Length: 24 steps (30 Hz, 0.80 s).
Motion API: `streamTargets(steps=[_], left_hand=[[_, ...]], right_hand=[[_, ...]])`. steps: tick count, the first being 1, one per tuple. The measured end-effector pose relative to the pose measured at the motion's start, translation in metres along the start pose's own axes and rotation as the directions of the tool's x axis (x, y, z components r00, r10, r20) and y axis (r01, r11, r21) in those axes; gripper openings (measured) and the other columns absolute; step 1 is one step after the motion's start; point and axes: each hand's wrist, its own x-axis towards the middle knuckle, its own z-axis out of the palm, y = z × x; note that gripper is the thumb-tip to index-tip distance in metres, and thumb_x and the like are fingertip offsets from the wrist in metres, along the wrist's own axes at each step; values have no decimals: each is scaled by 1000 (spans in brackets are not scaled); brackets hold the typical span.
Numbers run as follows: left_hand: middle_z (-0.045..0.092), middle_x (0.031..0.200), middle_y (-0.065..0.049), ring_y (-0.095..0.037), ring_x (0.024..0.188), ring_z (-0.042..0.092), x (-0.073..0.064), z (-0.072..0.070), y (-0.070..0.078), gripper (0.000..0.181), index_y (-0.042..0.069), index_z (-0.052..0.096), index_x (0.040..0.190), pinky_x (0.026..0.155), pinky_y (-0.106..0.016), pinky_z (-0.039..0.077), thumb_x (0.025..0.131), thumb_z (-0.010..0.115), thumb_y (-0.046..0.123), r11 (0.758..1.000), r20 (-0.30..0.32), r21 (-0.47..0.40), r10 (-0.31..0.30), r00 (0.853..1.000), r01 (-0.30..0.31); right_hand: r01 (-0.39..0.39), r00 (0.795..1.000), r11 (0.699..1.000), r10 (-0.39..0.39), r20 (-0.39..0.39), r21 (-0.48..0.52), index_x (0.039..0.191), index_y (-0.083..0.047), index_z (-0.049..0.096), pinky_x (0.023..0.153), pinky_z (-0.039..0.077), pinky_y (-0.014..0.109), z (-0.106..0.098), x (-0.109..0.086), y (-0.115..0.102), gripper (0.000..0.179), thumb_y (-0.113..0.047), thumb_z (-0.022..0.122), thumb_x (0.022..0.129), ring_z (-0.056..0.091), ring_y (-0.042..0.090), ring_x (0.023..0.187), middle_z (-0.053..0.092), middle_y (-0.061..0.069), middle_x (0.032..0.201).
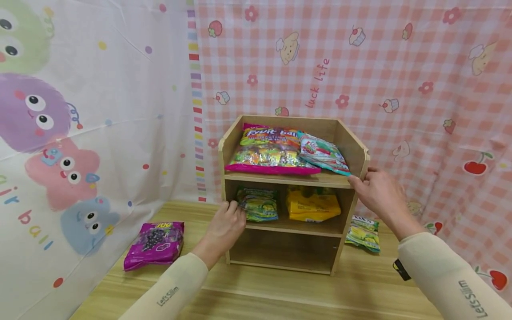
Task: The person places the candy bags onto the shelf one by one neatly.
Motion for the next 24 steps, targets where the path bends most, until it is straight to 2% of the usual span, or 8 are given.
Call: streamTargets(steps=[4,9,12,20,24], left_hand=[[64,72,-6,-25,78,50,-3,0,-1,10,6,65,77,73,-37,39,86,63,9,1000,-3,1,3,1000,-3],[62,84,-8,-26,83,50,-7,-1,-1,29,5,69,84,71,-36,38,93,42,7,1000,-11,-7,-1,1000,1],[63,82,-7,-26,81,49,-10,1,0,37,4,69,85,70,-35,38,94,34,6,1000,-28,3,0,1000,0],[69,78,-9,-30,84,55,-21,6,6,38,-1,69,96,77,-38,42,93,32,5,1000,-88,9,11,996,-10],[71,83,-10,-31,90,58,-24,6,7,38,-1,70,100,83,-40,43,92,34,7,1000,-70,4,13,997,-13]], right_hand=[[4,1000,1000,-4,-4,-9,116,10,65,87,40,64,0,0,0,64,-49,44,102,51,48,115,49,28,139],[-1,1000,1000,1,1,-13,115,10,65,86,40,64,0,0,0,65,-49,44,101,52,48,114,50,28,139],[-3,1000,1000,3,6,-17,116,10,65,85,40,63,0,0,0,66,-50,43,101,52,48,113,50,28,138],[-10,1000,1000,10,20,-6,118,10,64,87,38,65,-1,0,0,67,-52,43,101,51,49,115,48,28,140],[-17,999,1000,17,28,-9,118,10,63,89,36,66,-1,1,0,68,-53,42,101,49,49,117,47,28,141]])
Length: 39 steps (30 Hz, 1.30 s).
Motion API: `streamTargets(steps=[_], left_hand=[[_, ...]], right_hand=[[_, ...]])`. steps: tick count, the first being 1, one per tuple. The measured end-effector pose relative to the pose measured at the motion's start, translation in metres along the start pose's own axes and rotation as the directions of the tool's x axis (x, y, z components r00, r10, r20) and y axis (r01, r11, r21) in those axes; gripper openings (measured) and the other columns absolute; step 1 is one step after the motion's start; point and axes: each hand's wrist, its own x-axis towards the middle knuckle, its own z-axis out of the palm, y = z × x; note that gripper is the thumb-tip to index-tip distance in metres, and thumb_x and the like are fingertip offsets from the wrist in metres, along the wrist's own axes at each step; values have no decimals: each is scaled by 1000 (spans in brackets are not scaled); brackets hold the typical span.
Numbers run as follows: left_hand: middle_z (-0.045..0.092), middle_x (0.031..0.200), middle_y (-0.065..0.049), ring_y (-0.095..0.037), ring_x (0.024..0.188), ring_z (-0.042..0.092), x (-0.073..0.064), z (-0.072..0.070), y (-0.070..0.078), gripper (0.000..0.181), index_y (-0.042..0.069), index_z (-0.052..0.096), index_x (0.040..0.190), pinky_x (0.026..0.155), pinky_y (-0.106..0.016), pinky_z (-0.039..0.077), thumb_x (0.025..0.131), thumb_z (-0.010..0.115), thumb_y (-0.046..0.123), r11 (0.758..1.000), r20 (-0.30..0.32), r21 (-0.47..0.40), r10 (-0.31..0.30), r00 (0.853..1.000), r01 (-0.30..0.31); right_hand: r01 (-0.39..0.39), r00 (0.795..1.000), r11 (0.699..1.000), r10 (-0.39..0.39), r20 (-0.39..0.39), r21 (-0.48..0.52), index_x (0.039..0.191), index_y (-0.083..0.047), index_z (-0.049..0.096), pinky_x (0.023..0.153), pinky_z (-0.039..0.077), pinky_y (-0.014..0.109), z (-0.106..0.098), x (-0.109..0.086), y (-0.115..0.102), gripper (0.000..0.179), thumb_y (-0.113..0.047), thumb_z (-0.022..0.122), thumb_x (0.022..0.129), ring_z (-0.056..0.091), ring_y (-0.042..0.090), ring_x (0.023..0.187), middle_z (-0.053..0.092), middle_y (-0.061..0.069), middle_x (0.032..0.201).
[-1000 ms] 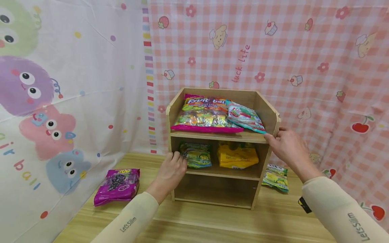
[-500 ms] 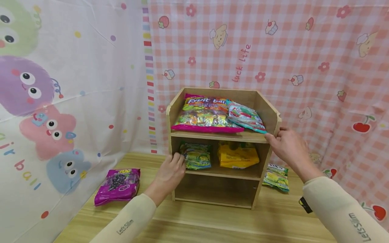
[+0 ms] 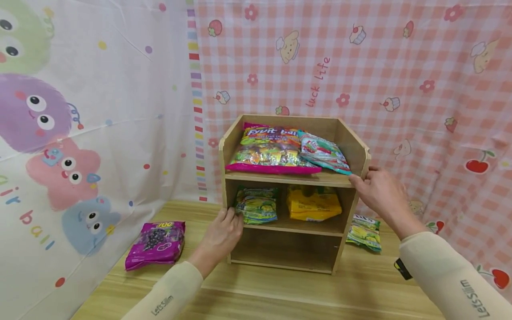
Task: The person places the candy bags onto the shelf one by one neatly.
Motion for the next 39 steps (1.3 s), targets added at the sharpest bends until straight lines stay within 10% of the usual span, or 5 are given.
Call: streamTargets(steps=[11,18,27,34,39], left_hand=[[71,104,-16,-33,104,58,-7,-7,5,45,-8,62,121,90,-40,41,93,32,12,1000,111,3,14,994,-15],[64,110,-18,-33,108,53,1,-8,12,39,-3,70,104,86,-39,39,92,37,15,1000,117,22,-4,993,2],[56,95,-16,-30,86,50,7,-10,20,36,-8,63,104,74,-37,42,87,37,10,986,94,-94,-131,987,140],[59,103,-12,-26,92,58,23,-17,34,34,2,64,117,79,-35,50,90,56,21,980,66,-197,-16,998,29],[61,103,-7,-24,94,60,28,-15,41,31,8,66,115,83,-37,51,94,61,30,963,133,-242,-86,987,117]], right_hand=[[14,1000,1000,-14,-6,-3,117,10,64,89,37,67,-2,1,0,67,-51,42,101,48,49,119,47,28,141],[14,1000,1000,-14,2,-16,118,12,63,92,34,69,-3,1,1,69,-51,41,102,44,51,124,44,30,143],[-11,1000,1000,11,9,14,121,9,63,91,31,70,0,1,0,67,-52,42,101,46,50,122,46,28,143],[-11,1000,1000,11,3,8,119,9,64,91,31,70,1,-1,1,67,-52,41,101,45,50,123,45,28,144],[-4,1000,1000,4,5,13,118,9,64,91,32,69,0,0,1,68,-52,41,102,45,50,123,45,28,144]])
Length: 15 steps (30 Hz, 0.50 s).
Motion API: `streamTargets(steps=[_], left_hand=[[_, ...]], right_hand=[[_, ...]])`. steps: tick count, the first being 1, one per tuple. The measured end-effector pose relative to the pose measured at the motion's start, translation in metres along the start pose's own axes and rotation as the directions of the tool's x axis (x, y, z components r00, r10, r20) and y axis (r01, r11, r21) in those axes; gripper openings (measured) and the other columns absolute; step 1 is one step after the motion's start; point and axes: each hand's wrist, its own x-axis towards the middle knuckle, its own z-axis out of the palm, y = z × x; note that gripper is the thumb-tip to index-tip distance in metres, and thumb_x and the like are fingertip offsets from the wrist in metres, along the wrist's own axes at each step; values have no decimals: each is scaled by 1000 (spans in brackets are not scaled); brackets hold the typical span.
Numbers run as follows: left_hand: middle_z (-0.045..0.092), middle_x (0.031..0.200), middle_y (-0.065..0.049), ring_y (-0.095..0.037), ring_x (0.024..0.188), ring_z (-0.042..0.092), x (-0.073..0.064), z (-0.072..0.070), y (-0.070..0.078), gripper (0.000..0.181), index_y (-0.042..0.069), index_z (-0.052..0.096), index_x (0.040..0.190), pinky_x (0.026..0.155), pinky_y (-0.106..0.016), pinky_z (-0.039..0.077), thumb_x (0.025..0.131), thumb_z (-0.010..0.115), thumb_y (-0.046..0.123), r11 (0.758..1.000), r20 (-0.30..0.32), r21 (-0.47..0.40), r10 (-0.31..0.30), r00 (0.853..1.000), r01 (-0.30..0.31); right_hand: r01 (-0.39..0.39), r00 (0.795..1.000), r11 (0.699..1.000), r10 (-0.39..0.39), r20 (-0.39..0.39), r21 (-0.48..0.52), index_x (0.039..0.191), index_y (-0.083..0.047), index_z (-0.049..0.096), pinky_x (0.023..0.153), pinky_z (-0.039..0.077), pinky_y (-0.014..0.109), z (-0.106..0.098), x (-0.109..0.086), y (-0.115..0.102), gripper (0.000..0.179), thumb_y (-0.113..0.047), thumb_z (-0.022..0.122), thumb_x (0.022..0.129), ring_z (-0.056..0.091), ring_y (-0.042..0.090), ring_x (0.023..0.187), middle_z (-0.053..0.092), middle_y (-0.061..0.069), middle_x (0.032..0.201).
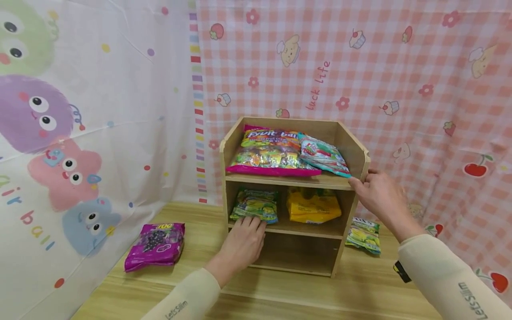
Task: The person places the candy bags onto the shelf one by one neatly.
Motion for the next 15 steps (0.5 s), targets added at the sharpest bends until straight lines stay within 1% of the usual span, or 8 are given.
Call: streamTargets(steps=[2,4,7,12,15], left_hand=[[62,103,-6,-24,95,60,1,0,0,29,9,67,114,84,-37,51,95,60,31,999,19,-26,-19,1000,19],[62,104,-6,-24,96,61,2,0,0,29,10,67,114,85,-37,51,96,59,32,998,36,-55,-25,999,27],[62,107,-6,-24,99,60,2,-1,-2,31,11,67,116,86,-38,51,98,57,33,995,73,-97,-29,997,36],[60,116,-9,-25,107,58,-1,-2,-5,41,9,65,125,95,-40,48,101,51,39,990,144,-139,-15,989,35],[58,121,-11,-26,111,56,-4,-2,-5,48,8,63,130,99,-41,45,102,49,43,988,162,-149,-1,987,26]], right_hand=[[4,1000,1000,-4,-4,-7,117,9,64,91,33,69,0,0,0,68,-53,41,102,46,50,122,46,28,143],[6,1000,1000,-6,-11,-14,116,9,65,89,34,68,-1,0,0,68,-53,41,102,49,49,118,48,28,141],[2,1000,1000,-2,-14,-21,115,10,65,89,33,69,-2,0,0,68,-53,42,101,50,50,117,48,28,141],[-6,1000,1000,6,-6,-19,119,10,63,91,30,71,-1,1,-1,69,-53,42,101,48,50,119,46,28,142],[-8,1000,1000,8,-2,-21,120,9,63,91,30,71,0,1,0,69,-54,41,101,47,50,120,46,27,143]])
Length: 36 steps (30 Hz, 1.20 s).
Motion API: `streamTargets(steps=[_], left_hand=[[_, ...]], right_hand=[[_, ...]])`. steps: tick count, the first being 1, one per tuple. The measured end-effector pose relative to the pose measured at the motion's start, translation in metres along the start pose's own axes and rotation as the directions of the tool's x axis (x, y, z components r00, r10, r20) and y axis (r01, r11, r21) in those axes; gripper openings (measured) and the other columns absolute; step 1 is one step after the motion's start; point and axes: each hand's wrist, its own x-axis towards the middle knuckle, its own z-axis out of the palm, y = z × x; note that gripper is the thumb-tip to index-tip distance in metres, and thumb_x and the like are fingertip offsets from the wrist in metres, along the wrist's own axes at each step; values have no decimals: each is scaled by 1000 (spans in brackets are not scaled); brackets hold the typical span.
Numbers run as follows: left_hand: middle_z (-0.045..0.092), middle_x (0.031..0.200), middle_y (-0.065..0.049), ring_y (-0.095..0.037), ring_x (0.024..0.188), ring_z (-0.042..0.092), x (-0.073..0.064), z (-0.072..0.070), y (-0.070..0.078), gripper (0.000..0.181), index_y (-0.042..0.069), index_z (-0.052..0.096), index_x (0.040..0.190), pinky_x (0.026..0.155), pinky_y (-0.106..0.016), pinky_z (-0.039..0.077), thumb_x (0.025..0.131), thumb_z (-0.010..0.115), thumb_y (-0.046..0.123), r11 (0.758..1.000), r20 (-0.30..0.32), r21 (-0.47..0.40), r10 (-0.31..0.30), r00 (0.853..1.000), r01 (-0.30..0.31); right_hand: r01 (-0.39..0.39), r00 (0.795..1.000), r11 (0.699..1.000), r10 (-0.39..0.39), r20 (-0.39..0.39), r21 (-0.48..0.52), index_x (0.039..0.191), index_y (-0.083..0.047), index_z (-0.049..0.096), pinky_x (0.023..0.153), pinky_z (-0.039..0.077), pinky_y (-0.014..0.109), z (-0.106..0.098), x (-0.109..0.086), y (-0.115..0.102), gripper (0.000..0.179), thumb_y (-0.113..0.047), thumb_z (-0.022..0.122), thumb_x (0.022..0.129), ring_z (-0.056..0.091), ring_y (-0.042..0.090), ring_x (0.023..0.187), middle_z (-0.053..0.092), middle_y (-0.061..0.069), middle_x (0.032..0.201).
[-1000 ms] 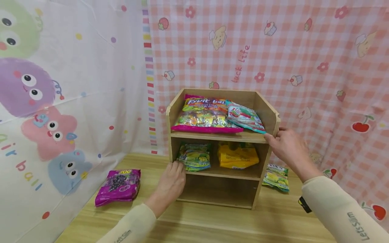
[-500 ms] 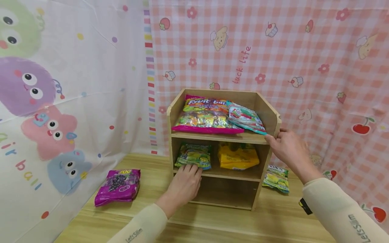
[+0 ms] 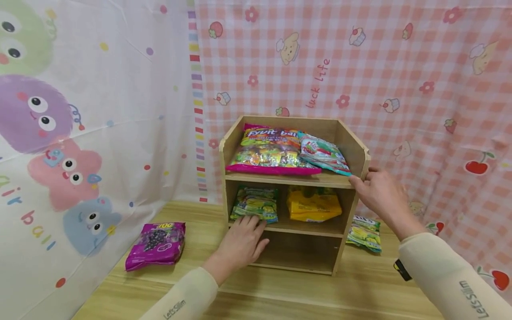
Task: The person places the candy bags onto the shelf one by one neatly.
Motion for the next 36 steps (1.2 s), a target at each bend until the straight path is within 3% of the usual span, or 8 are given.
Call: streamTargets(steps=[4,10,18,25,28,36], left_hand=[[57,123,-14,-28,112,55,-2,1,1,53,7,62,130,99,-43,44,101,48,48,1000,-27,17,3,1000,-2],[56,118,-15,-31,106,56,-7,4,3,57,6,62,128,94,-45,46,98,50,53,998,-66,10,-62,996,63],[56,120,-14,-31,108,56,-8,8,2,62,6,60,131,96,-45,44,97,50,57,998,-45,-1,-61,997,61],[53,129,-16,-31,116,52,-9,6,2,71,5,54,139,101,-44,42,96,49,61,998,27,24,-51,998,51],[52,130,-16,-30,118,51,-9,6,2,72,5,52,140,102,-44,42,96,48,62,999,36,25,-48,998,47],[53,126,-16,-30,111,55,-13,6,1,63,8,57,137,93,-45,47,97,51,57,997,-24,31,-66,998,66]], right_hand=[[-3,1000,1000,3,2,4,120,8,64,91,30,71,0,0,0,69,-54,41,101,47,50,121,47,27,143],[-7,1000,1000,7,-8,8,118,9,64,90,31,68,1,0,-1,68,-53,42,101,49,49,118,48,28,141],[3,1000,1000,-3,-27,-17,116,9,64,88,35,66,1,-1,-1,67,-52,42,101,50,50,117,47,28,142],[21,1000,1000,-21,-18,-13,99,5,67,85,32,68,0,-2,0,62,-52,42,102,54,46,107,53,25,133],[11,1000,1000,-11,-9,-10,105,7,66,88,31,70,0,-2,-1,64,-52,42,102,51,49,113,49,27,138],[6,1000,1000,-7,-15,-15,110,8,66,88,32,69,1,-2,-1,64,-51,42,102,50,49,116,47,26,141]])
